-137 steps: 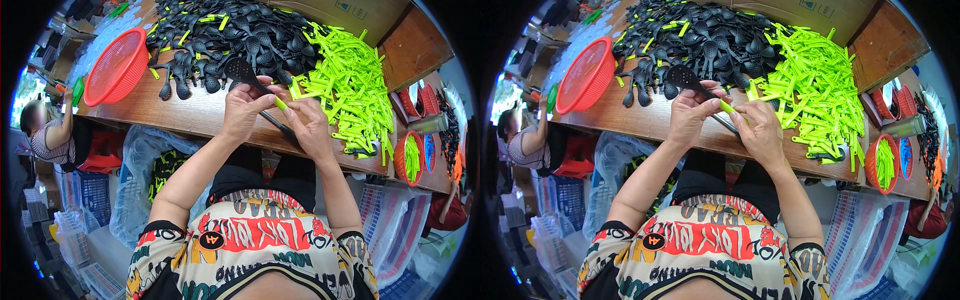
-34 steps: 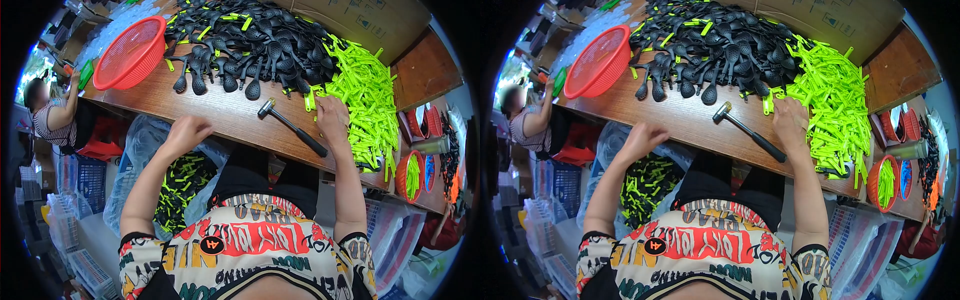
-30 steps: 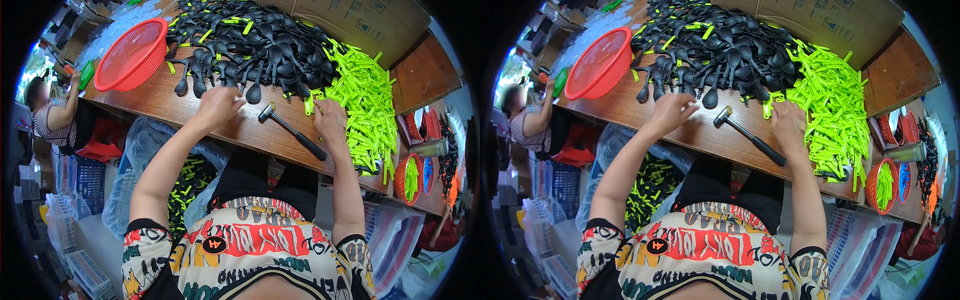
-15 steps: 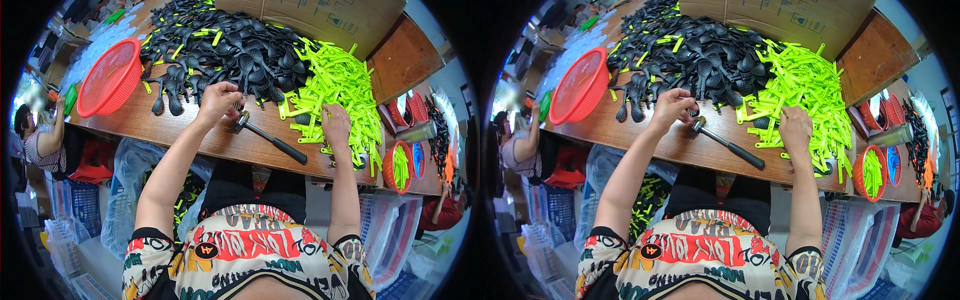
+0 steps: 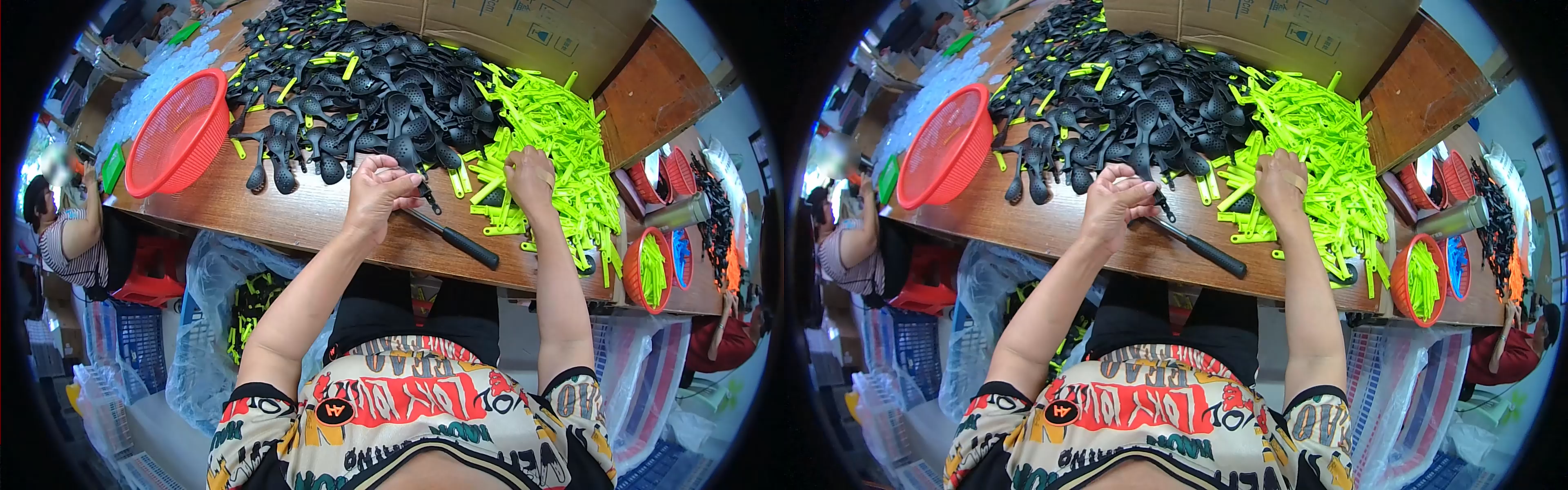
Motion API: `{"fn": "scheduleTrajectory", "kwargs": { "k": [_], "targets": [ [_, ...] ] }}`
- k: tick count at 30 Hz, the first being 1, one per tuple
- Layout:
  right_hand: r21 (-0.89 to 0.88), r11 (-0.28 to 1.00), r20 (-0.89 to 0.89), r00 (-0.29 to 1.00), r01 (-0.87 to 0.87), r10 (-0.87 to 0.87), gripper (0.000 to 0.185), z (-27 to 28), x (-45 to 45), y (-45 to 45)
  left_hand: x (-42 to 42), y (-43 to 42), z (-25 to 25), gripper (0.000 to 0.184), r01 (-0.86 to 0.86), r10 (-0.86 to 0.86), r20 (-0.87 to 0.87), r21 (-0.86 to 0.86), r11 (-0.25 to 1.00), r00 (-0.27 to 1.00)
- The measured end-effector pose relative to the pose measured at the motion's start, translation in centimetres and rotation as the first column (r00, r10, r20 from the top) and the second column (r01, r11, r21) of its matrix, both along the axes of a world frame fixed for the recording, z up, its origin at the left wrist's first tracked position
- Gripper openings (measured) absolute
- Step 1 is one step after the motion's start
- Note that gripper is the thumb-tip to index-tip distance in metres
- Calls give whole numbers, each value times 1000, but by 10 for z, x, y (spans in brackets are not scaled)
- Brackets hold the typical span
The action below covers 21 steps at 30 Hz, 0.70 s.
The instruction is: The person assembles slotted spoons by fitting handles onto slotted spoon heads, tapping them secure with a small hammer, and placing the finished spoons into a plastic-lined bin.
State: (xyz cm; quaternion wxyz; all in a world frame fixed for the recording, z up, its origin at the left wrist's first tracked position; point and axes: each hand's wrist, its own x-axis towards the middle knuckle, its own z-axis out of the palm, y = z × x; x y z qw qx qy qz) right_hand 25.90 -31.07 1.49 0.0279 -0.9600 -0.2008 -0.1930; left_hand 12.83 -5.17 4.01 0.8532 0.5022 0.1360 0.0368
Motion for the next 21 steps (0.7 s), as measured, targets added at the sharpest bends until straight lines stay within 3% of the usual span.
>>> {"fn": "scheduleTrajectory", "kwargs": {
  "k": [4, 8, 10, 12, 13, 17, 19, 20, 21],
  "targets": [
    [101, 990, 42, 994, -100, 97, 11, -3, -2, -3, -5, -8, 7, 41, -51, 52, -5, 26, 998, 999],
    [108, 971, 108, 973, -213, 202, 12, -8, 2, -2, -8, -13, 4, 27, 87, -85, 45, -47, 995, 995],
    [95, 977, 48, 981, -192, 188, 13, -2, 4, 3, -10, -20, 3, 17, 120, -119, 27, -59, 991, 993],
    [-20, 989, -166, 976, -145, 140, 14, 9, 4, 7, -13, -22, 4, 14, 115, -114, 22, -56, 992, 993],
    [3, 991, -196, 971, -136, 134, 15, 4, 7, 8, -14, -22, 3, 12, 96, -96, 9, -70, 993, 995],
    [11, 982, -145, 972, -187, 187, 14, 1, 6, 3, -16, -18, 1, 14, 74, -78, -42, -83, 994, 996],
    [412, 900, -187, 953, -142, 236, 14, 4, 0, 3, -17, -17, 4, 14, 68, -74, -59, -97, 993, 996],
    [593, 805, -301, 920, -26, 252, 16, 5, -3, 4, -18, -17, 5, 15, 63, -72, -75, -111, 992, 995],
    [814, 571, -372, 847, 102, 379, 25, 9, -10, 7, -17, -17, 4, 15, 59, -68, -79, -113, 992, 995]
  ]
}}
